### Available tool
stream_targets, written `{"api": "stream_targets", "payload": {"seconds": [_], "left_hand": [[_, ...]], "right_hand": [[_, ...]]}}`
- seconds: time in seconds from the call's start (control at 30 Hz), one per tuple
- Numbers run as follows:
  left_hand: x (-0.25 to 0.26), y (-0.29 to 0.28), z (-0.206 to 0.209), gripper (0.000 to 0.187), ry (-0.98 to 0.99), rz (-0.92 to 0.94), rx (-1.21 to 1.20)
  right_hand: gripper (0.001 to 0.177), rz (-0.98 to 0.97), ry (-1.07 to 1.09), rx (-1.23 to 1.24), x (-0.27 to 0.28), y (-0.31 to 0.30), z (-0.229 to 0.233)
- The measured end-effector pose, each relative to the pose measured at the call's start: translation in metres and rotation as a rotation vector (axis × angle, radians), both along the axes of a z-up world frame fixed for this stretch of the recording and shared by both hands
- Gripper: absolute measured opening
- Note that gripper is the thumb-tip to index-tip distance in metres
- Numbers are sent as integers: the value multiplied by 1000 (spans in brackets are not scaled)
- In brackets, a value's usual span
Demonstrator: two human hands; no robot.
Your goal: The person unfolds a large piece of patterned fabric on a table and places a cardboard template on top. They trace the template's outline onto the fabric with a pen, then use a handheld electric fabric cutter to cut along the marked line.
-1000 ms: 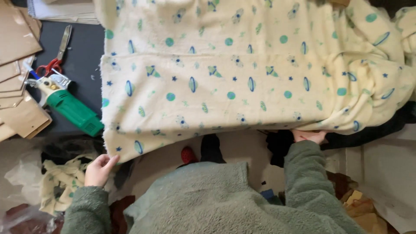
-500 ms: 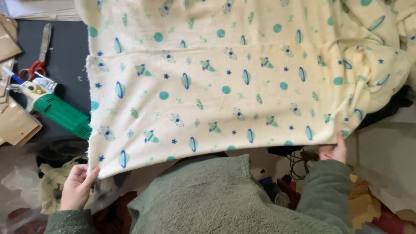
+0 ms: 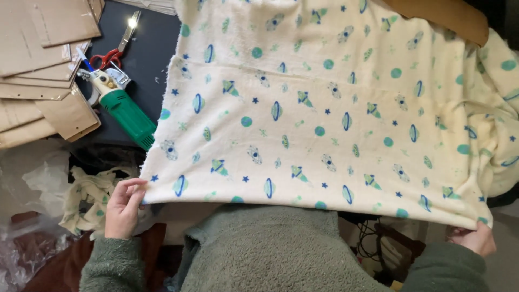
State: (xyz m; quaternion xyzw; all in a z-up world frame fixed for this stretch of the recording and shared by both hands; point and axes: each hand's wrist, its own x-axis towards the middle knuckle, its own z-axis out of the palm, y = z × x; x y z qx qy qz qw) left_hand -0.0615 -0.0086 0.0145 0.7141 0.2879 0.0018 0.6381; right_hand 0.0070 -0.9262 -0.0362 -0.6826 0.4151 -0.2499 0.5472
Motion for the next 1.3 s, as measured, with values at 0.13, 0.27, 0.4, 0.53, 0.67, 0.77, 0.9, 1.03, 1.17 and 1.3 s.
{"api": "stream_targets", "payload": {"seconds": [0.13, 0.27, 0.4, 0.53, 0.67, 0.77, 0.9, 1.03, 1.17, 1.3], "left_hand": [[29, 8, 35, 22, 27, -66, -94], [105, 14, 66, 22, -46, 189, -457], [205, 13, 58, 28, -103, 230, -724], [291, -5, 23, 23, 43, 303, -674], [309, -13, 0, 20, 160, 343, -622], [316, -12, 4, 21, 198, 371, -564], [329, -30, 1, 28, 221, 371, -511], [323, -86, -18, 63, -191, 66, 644], [308, -211, -26, 51, -400, -360, 1115], [303, -247, -69, 80, -227, -716, 1081]], "right_hand": [[37, 102, 67, 88, 14, -122, -24], [32, 359, 2, 215, 133, -168, 17], [29, 620, -51, 354, 228, -199, -3], [13, 424, -58, 297, 269, -43, 37], [14, 373, 91, 102, 270, 81, 96], [15, 464, 138, -10, 278, 64, 89], [18, 843, 355, -632, 292, 72, 88], [40, 334, 540, -330, 305, 174, 86], [21, 713, 102, -789, 288, 274, 42], [60, 1191, 97, -869, 276, 375, 7]]}}
